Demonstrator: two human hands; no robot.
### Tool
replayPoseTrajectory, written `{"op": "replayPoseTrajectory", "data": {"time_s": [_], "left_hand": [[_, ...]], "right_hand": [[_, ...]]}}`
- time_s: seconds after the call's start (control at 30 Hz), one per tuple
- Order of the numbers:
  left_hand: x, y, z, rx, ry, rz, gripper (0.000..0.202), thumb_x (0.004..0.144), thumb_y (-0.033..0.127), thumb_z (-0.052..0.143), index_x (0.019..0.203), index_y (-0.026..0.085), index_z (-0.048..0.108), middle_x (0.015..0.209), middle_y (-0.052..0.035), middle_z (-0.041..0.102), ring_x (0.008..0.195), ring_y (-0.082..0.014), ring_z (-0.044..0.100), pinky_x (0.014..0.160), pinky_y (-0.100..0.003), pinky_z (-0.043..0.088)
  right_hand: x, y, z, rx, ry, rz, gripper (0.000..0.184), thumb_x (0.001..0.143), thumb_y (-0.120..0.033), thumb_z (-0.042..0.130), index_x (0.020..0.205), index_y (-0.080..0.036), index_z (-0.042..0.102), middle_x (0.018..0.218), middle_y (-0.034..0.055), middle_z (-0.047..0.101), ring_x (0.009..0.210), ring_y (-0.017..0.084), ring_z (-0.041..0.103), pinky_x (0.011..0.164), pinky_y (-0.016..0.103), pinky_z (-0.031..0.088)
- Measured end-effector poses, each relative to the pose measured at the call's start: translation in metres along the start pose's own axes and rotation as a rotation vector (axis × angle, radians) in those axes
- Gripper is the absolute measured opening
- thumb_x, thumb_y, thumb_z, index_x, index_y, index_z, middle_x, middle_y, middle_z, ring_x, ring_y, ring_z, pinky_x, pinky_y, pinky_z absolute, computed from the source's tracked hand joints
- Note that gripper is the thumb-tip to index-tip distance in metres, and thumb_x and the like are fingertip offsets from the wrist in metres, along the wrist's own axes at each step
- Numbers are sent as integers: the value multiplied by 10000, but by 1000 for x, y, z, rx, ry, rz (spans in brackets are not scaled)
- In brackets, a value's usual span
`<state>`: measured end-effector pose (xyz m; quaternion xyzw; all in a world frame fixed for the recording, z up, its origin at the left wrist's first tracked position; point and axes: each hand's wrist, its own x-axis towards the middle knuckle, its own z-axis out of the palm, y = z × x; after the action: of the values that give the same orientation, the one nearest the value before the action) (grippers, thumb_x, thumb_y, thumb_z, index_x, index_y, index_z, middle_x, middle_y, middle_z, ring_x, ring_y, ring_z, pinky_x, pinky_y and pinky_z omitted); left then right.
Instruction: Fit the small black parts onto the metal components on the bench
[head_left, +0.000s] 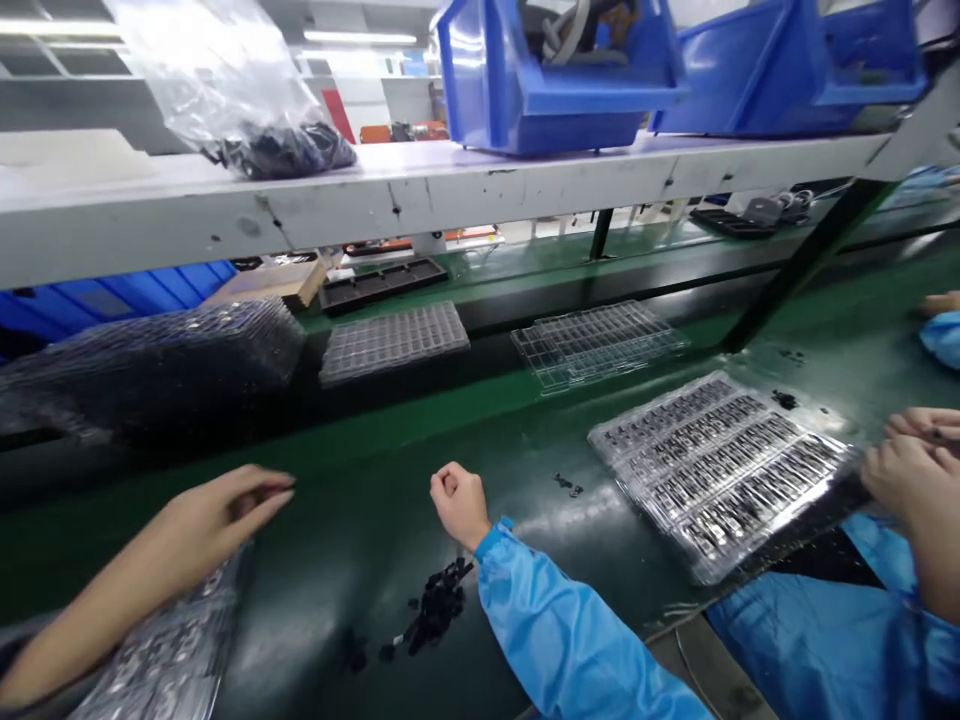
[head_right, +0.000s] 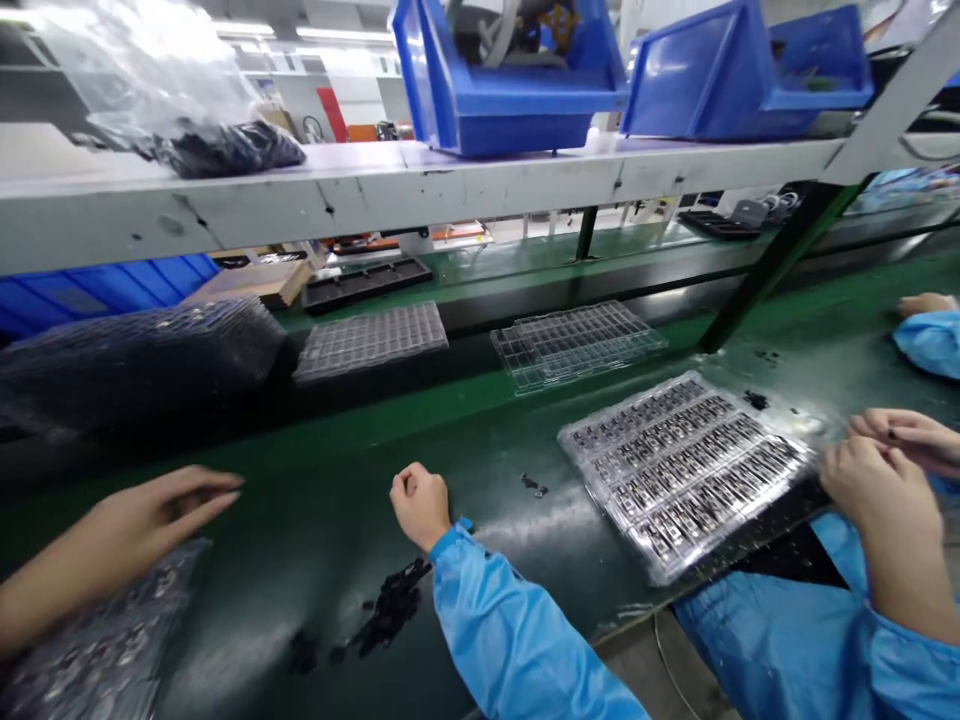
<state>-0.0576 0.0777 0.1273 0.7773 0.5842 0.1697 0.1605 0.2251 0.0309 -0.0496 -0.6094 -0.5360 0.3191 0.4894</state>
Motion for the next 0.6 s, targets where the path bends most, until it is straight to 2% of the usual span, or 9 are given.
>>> {"op": "replayPoseTrajectory", "data": {"time_s": [0.07,0.17,0.23,0.3,0.4,0.47,0.5,0.53,0.6], "left_hand": [[64,41,35,3,-78,190,366,748,550,636,898,243,767,857,-39,776,728,-244,671,693,-320,523],[157,107,104,34,-135,389,324,844,397,546,981,196,761,925,-74,774,825,-250,704,775,-321,527],[209,147,150,114,-154,423,335,873,285,514,1085,173,749,929,-83,770,887,-250,714,841,-323,526],[250,183,191,189,-141,411,391,892,210,502,1221,164,708,1013,-99,771,1004,-259,709,918,-329,515],[292,221,235,212,-124,393,475,895,156,510,1352,170,639,1158,-133,749,1133,-290,679,967,-364,511],[309,238,254,207,-131,402,492,878,141,537,1357,183,642,1232,-148,725,1177,-313,663,970,-387,516],[315,244,261,206,-136,411,475,867,137,555,1325,192,668,1253,-148,717,1186,-319,658,969,-390,518],[319,248,267,205,-142,420,435,854,132,573,1263,197,707,1253,-146,717,1182,-321,660,966,-388,519],[326,254,275,198,-146,432,313,834,119,591,1072,194,779,1191,-140,737,1138,-316,680,947,-373,523]], "right_hand": [[-1,-2,-1,-81,-24,0,172,902,-296,571,742,-235,586,501,-49,456,492,142,466,558,263,306],[-4,-5,3,-224,-9,-32,113,894,-262,594,796,-236,644,546,-34,543,529,151,535,560,255,308],[-5,-6,7,-305,11,-76,75,886,-240,619,830,-233,669,586,-30,597,554,150,581,559,245,326],[-7,-7,7,-379,16,-131,60,904,-260,645,863,-236,682,641,-31,642,596,153,626,565,232,371],[-8,-9,-2,-466,55,-182,150,976,-357,645,1009,-217,689,877,1,708,762,170,679,672,262,517],[-7,-9,-16,-496,99,-182,251,984,-391,664,1131,-187,666,1066,46,697,895,194,688,774,340,582],[-6,-8,-24,-505,120,-176,254,1010,-383,621,1126,-163,675,1102,57,697,932,193,687,807,348,577],[-5,-7,-33,-515,140,-170,296,1050,-373,516,1063,-140,698,1086,59,709,937,179,689,819,330,558],[-1,-3,-49,-533,175,-158,625,1043,-333,156,836,-132,712,930,53,736,864,122,691,787,272,516]]}}
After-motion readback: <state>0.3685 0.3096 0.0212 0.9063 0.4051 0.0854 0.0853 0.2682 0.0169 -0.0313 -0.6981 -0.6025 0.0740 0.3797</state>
